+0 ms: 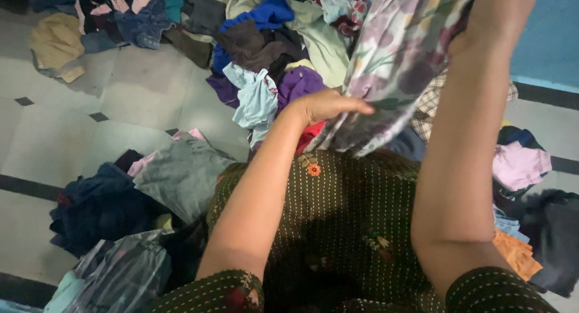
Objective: The person picks up various garments from a pile on the floor, holds them up to view, and places them into different stacks.
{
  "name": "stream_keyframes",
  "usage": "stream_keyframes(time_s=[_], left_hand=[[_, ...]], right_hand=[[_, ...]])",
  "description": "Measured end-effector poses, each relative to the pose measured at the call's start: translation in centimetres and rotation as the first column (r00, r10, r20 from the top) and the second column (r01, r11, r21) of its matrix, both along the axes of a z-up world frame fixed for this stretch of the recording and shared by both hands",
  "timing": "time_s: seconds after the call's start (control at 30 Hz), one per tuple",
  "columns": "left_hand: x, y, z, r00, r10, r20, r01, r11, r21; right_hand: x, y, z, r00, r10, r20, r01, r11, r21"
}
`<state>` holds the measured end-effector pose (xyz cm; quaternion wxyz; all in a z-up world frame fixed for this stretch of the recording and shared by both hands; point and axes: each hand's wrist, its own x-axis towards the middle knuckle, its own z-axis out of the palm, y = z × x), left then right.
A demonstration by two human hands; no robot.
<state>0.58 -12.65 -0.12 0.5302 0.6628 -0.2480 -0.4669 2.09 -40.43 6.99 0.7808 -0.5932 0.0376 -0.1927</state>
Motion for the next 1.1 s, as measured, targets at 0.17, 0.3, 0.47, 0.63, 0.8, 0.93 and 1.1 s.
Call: stream_keyframes(time_s=[0.17, 0.3, 0.47, 0.63, 0.8, 0.93, 1.1], left_hand=[[1.6, 2.9, 1.0, 0.928, -0.032, -0.372, -0.149, 0.883, -0.446], [3.0, 4.0, 1.5, 0.89, -0.008, -0.456, -0.315, 0.712, -0.628], [3.1, 5.2, 3.6, 0.829, 0.323, -0.457, -0.54, 0.676, -0.501], [3.3, 4.7, 4.3, 0.787, 0.345, -0.511, -0.6, 0.618, -0.508], [3.5, 4.1, 4.1, 0.761, 0.356, -0.543, -0.64, 0.55, -0.536], [3.3, 3.8, 4.2, 0.738, 0.355, -0.573, -0.669, 0.494, -0.555], [3.7, 3.5, 3.6, 0.745, 0.372, -0.554, -0.663, 0.504, -0.553]], right_hand=[[0.1, -0.2, -2.8, 0.852, -0.165, -0.496, 0.123, 0.986, -0.117], [-0.2, 1.4, -3.3, 0.815, 0.103, -0.57, -0.113, 0.993, 0.019], [-1.4, 1.2, -3.1, 0.823, 0.127, -0.553, -0.199, 0.977, -0.072], [-2.9, 1.5, -2.7, 0.891, -0.082, -0.446, -0.155, 0.869, -0.47], [-3.0, 3.2, -2.2, 0.974, -0.009, -0.226, -0.064, 0.947, -0.314], [-2.7, 4.3, -2.4, 0.919, -0.111, -0.378, -0.094, 0.87, -0.484], [-2.1, 6.4, -3.2, 0.905, 0.173, -0.389, -0.324, 0.874, -0.363]])
